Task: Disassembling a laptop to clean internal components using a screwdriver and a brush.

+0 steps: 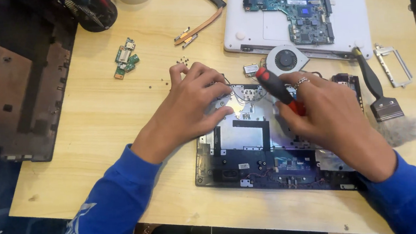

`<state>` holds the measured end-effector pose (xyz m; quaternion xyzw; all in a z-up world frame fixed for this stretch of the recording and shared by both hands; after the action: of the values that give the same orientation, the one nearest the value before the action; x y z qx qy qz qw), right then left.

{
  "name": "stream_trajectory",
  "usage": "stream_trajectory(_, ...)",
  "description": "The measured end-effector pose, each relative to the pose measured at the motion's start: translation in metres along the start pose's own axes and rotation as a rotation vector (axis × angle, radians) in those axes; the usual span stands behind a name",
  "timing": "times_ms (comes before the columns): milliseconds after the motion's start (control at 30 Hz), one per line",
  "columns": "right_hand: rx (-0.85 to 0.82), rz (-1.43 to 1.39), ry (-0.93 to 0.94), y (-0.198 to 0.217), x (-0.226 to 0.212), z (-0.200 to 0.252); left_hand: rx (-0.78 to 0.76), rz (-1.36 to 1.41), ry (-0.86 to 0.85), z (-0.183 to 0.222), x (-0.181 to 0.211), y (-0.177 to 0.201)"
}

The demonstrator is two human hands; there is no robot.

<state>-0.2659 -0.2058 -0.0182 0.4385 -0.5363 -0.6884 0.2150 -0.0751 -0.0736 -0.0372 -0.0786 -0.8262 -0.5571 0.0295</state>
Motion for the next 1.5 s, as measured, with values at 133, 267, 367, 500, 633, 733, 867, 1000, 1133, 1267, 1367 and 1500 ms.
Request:
stream_trajectory(133, 0.081, -0.008, 0.039, -0.022, 0.019, 0.003, 0.029, 0.195, 0.086, -0.001, 0.002, 0.003)
stream_trajectory(267, 0.196, -0.018, 0.172, -0.015, 0.015, 0.005, -0.014, 0.457, 0.195, 0.0, -0.005, 0.002)
stream_trajectory(367, 0.306, 0.022, 0.214, 0.002, 0.02, 0.01, -0.059, 0.686, 0.296, 0.001, -0.007, 0.018)
stream_trajectory(500, 0.436, 0.453, -0.227, 0.036, 0.061, 0.016, 0.21, 0.467, 0.287, 0.008, -0.044, 0.036)
stream_trajectory(633, 0.198, 0.48, -0.545, 0.051, 0.094, 0.023, 0.135, -0.094, 0.338, 0.024, -0.08, 0.041)
stream_trajectory(733, -0.089, 0.353, -0.715, 0.048, 0.103, 0.027, 0.082, -0.285, 0.432, 0.028, -0.095, 0.044)
stream_trajectory(867, 0.169, 0.133, -0.523, 0.058, 0.09, 0.03, -0.148, -0.325, 0.501, 0.025, -0.094, 0.039)
stream_trajectory(1000, 0.434, -0.653, -0.302, 0.078, 0.036, 0.044, -0.307, -0.205, 0.598, 0.021, -0.088, 0.041)
stream_trajectory(1133, 0.376, -0.843, -0.288, 0.066, 0.012, 0.053, -0.347, -0.147, 0.647, 0.02, -0.084, 0.044)
stream_trajectory(1267, 0.22, -1.165, 0.065, 0.02, -0.02, 0.031, -0.389, -0.102, 0.708, 0.02, -0.08, 0.049)
stream_trajectory(1367, 0.144, -0.953, 0.159, -0.003, -0.046, 0.003, -0.395, -0.113, 0.663, 0.02, -0.078, 0.046)
stream_trajectory(1500, 0.3, -0.595, 0.224, 0.018, -0.053, -0.041, -0.41, -0.156, 0.632, 0.017, -0.076, 0.044)
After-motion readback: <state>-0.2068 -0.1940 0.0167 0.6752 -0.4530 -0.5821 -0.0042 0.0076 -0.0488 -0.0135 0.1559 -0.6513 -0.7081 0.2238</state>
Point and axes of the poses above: each hand's wrist, its own z-axis away from the middle knuckle, its own y-axis out of the back of the hand, x = y × z, the point moved 4 cm from there along -z, towards the middle knuckle, and after that the axes turned 11 degrees about -z, right-handed, at the moved point
